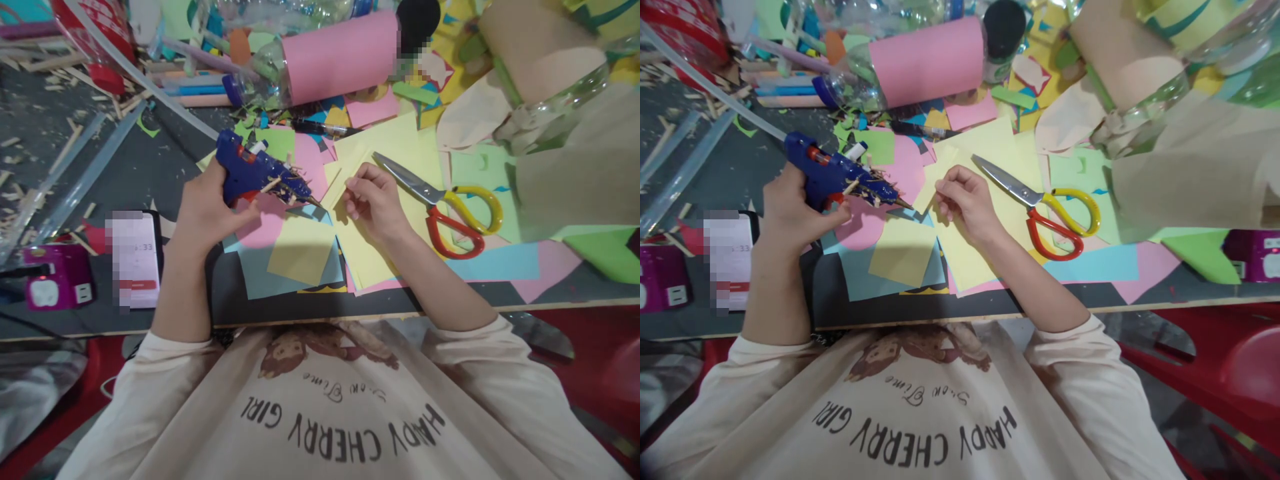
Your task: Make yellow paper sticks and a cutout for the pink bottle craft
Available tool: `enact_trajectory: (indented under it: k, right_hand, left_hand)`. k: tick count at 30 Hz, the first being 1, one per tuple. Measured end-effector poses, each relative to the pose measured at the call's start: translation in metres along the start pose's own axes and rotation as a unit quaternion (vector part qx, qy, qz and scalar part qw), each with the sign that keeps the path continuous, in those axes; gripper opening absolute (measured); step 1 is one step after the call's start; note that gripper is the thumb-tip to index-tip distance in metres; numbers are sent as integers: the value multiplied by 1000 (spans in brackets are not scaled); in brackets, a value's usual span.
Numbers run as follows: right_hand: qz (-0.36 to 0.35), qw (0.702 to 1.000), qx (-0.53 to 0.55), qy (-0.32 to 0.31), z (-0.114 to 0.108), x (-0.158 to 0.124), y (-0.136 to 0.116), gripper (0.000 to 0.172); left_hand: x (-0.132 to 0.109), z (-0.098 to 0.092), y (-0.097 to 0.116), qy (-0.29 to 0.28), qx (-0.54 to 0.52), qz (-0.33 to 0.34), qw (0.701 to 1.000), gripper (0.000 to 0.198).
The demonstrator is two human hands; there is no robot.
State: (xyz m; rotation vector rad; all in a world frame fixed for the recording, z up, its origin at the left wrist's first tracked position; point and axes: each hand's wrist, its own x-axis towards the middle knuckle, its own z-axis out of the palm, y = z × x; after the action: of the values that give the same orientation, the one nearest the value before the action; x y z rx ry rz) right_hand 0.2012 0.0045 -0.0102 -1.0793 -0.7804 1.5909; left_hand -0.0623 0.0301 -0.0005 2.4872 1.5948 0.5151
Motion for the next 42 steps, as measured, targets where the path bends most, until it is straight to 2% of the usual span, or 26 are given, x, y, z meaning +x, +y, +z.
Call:
enact_trajectory:
  k: [6,11,17,23,27,32,35,42]
  right_hand:
    - [2,1000,-7,0,0,0,0,37]
    - [5,1000,-8,-2,1,0,-1,37]
    - [3,1000,-2,0,2,-1,-2,40]
    - [16,1000,-15,1,3,-2,-2,39]
    - [20,1000,-15,-12,4,-3,-2,41]
    - [16,999,-21,-34,6,-4,0,47]
    - [16,998,-31,-45,6,-5,0,48]
    - [-4,996,-56,-62,6,-6,2,47]
  left_hand:
    - [0,0,3,24,37,5,999,57]
    - [-1,-1,2,-11,62,-8,998,59]
    - [-1,0,4,-1,68,5,998,56]
    - [0,-1,5,-12,63,-25,998,60]
    - [0,-2,6,-29,56,-30,998,57]
    - [2,-2,7,-45,58,-44,996,65]
    - [2,-1,6,-53,60,-54,995,63]
    - [1,1,3,-35,58,-40,997,57]
